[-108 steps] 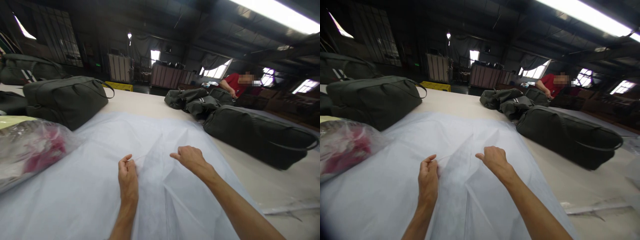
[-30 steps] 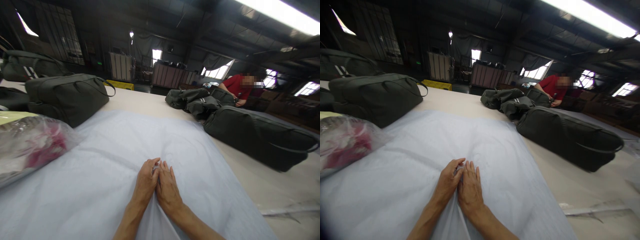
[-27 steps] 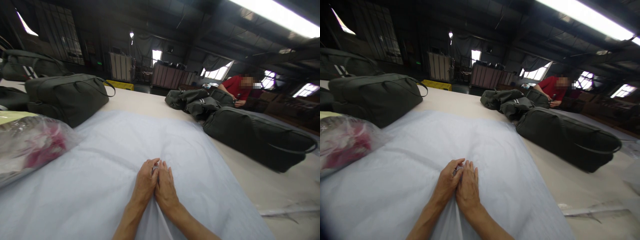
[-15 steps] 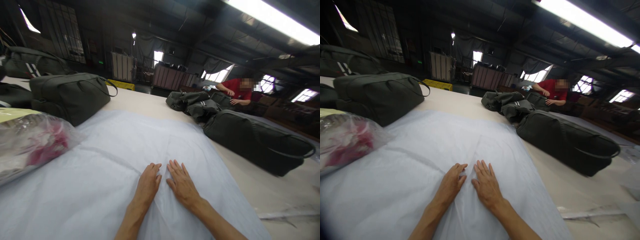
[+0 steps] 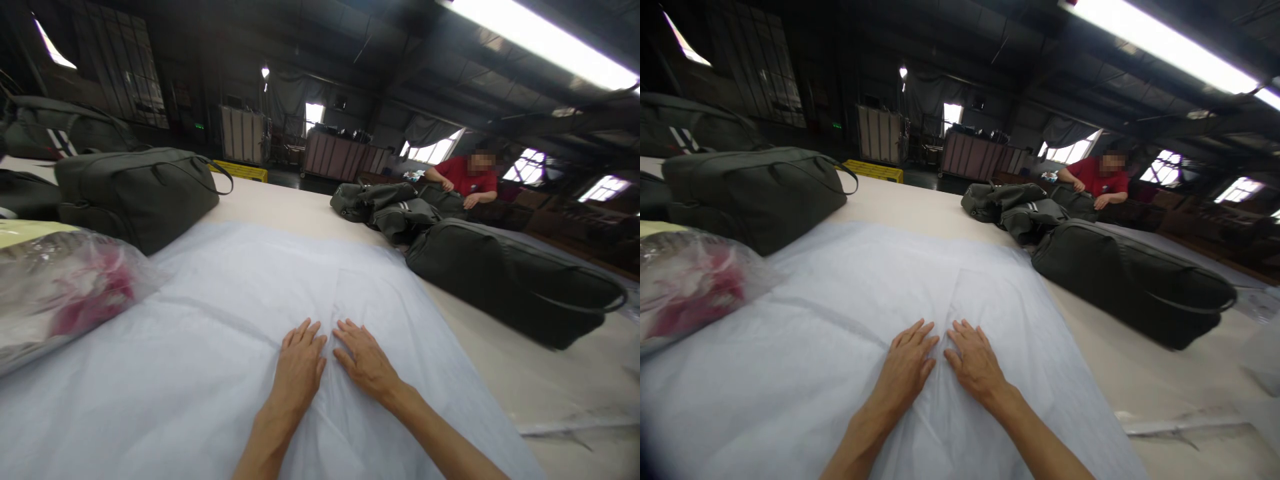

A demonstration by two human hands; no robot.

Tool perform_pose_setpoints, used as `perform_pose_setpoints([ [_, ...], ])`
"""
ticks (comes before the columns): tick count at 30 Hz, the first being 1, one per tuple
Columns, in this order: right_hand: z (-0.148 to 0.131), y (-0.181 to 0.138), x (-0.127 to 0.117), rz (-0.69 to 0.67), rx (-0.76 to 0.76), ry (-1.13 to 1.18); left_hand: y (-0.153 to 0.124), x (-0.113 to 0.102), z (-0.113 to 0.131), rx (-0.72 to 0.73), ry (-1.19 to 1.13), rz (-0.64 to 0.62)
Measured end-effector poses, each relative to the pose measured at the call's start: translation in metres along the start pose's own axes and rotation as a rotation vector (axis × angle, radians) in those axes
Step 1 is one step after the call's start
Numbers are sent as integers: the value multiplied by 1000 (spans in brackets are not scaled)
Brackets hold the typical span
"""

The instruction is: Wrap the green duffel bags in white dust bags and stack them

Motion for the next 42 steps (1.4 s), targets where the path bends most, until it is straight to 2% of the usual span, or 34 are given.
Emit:
perform_pose_setpoints([
  [3,-2,13,-33,230,-24,33,0,9,0,-1,23,-66],
  [5,-14,30,-44,290,-91,4,0,10,-1,-20,52,-90],
  [7,-19,54,-34,205,-98,-38,0,10,0,-34,74,-112],
  [10,-7,83,4,-26,15,-53,0,10,0,-40,88,-133],
  [12,1,90,22,-108,54,-41,-1,11,0,-39,92,-131],
  [15,6,91,31,-121,53,-17,-1,13,-2,-37,92,-123],
  [20,10,93,28,-102,39,52,0,14,-2,-32,96,-109],
  [22,9,94,20,-53,35,138,1,13,-3,-32,107,-103],
  [24,9,83,-3,68,50,257,3,12,-3,-29,120,-100],
  [27,10,29,-57,271,37,430,3,11,0,-12,150,-109],
  [29,17,-31,-97,342,48,486,2,10,2,12,176,-113],
  [30,28,-65,-117,378,100,484,2,10,2,27,188,-109],
  [32,65,-145,-156,483,321,413,3,9,2,64,201,-79],
  [35,136,-280,-200,621,784,228,6,9,2,124,199,-4],
  [36,156,-320,-205,611,906,188,6,10,2,140,201,16],
  [38,190,-379,-199,506,1058,191,6,11,1,158,212,41],
  [40,211,-411,-175,395,1112,321,6,11,0,166,218,45],
  [42,221,-425,-148,336,1132,515,7,13,-5,155,189,26],
])
Point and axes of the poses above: each hand's wrist, its own y-axis towards the middle knuckle, its own x-axis out of the palm, z = x × y, the point moved 10 cm from there along y, towards the middle knuckle, and after that the axes turned 1 degree about -y, right-handed, at the moved point
